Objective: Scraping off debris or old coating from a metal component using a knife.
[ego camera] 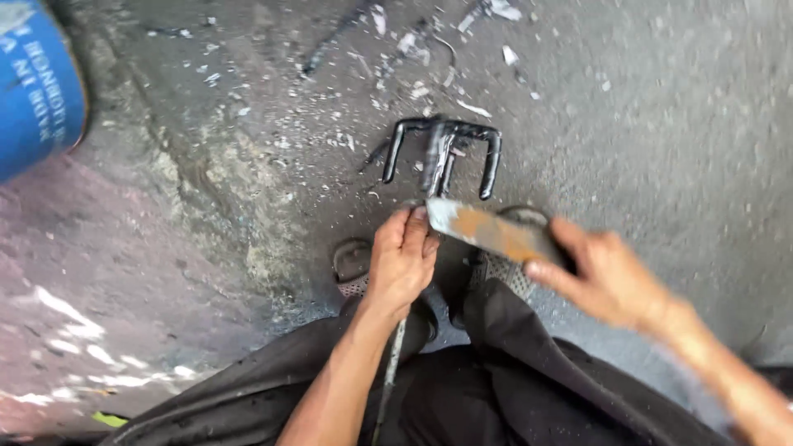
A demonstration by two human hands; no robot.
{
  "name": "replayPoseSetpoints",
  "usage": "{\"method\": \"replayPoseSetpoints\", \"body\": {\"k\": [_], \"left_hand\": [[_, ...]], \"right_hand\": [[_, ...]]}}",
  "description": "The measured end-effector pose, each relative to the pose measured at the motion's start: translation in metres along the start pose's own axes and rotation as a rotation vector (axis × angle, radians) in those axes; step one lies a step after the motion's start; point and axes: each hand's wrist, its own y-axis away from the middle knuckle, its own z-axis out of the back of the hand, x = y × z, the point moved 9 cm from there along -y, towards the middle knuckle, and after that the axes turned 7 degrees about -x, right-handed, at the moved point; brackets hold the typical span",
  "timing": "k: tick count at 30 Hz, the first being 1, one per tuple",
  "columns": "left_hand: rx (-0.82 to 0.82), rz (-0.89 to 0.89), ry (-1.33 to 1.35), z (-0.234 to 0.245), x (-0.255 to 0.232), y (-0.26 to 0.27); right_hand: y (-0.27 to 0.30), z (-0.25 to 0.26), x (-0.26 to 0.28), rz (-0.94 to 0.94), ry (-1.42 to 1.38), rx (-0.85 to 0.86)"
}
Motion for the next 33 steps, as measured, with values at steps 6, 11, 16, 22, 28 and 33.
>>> {"method": "replayPoseSetpoints", "body": {"k": [6,11,16,22,28,33], "left_hand": [[-0.041,0.143,0.026,0.013,-0.007,0.005],[-0.037,0.106,0.074,0.014,-0.01,0.0],[-0.081,-0.059,0.073,0.026,-0.011,-0.013],[-0.18,-0.194,0.086,0.036,-0.02,-0.025],[-0.189,-0.103,0.185,0.025,-0.014,-0.043],[-0.279,-0.158,0.005,0.023,-0.031,-0.045]], "right_hand": [[-0.02,-0.014,0.009,0.03,0.016,-0.066],[-0.046,0.021,0.069,0.221,0.247,-0.087],[-0.064,0.028,0.084,0.072,0.453,0.098],[-0.073,0.032,0.099,0.106,0.475,0.138],[-0.085,0.029,0.109,0.215,0.442,0.121],[-0.098,0.028,0.099,0.182,0.479,0.174]]}}
